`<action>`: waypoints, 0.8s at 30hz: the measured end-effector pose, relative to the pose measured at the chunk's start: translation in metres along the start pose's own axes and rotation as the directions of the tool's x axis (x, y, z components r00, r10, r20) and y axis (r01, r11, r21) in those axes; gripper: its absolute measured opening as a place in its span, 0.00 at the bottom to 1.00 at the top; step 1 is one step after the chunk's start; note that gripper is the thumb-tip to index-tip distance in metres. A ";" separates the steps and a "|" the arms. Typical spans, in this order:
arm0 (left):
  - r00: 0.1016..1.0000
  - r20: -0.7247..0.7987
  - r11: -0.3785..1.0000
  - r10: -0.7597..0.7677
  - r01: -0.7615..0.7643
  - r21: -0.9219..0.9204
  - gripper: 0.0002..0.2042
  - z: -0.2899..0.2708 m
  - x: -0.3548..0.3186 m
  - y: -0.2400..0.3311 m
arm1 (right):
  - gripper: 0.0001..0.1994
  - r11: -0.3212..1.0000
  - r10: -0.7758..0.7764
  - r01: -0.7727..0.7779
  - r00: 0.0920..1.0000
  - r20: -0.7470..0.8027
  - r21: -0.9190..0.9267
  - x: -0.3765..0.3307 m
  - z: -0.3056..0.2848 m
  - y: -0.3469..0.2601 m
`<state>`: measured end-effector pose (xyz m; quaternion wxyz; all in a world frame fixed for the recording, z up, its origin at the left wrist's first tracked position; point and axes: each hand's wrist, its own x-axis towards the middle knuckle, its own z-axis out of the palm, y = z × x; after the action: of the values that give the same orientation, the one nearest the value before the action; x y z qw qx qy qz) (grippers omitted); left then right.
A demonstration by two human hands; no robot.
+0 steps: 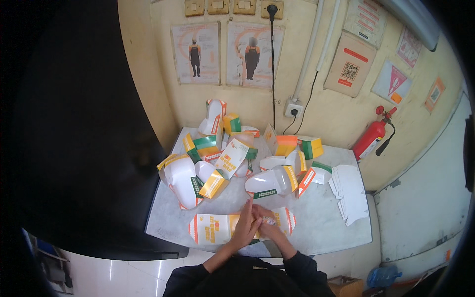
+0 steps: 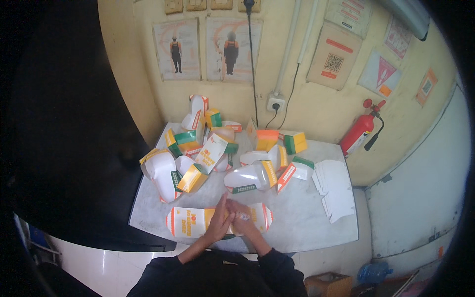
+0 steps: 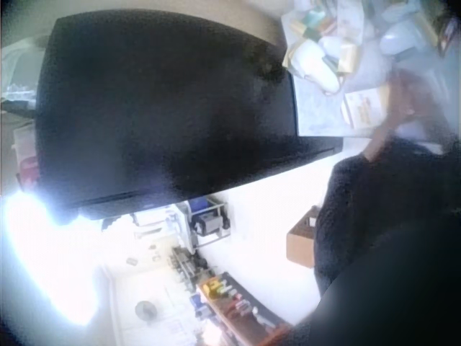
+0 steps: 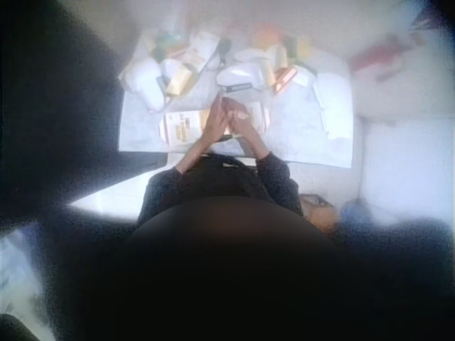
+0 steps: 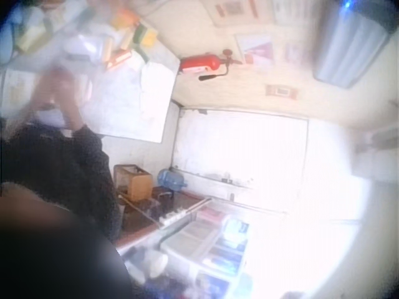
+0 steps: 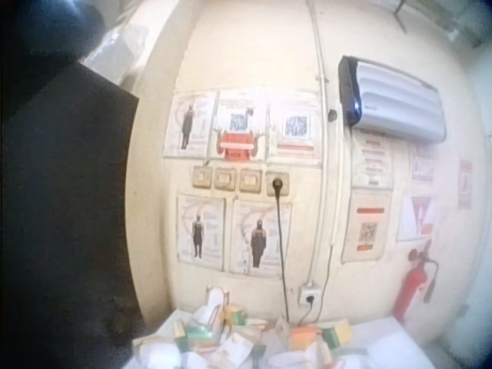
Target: The person assembles multiple flat-packed cardboard boxes on a table. They fold the flaps and tuck the tabs to form rectangular boxes, handling each unit one at a time. The finished boxes are placed on the table as they are completed.
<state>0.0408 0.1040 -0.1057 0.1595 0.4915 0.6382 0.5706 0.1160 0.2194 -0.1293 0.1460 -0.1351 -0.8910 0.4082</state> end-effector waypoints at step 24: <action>0.984 -0.069 0.482 -0.167 0.020 -0.876 0.37 -0.008 -0.004 -0.031 | 0.23 0.108 0.501 0.102 0.853 -0.143 0.989 -0.027 -0.045 -0.059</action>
<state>0.0227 0.0998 -0.1320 0.3705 0.2647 0.2971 0.8392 0.1500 0.2036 -0.0598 0.3398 -0.2203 -0.3111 0.8598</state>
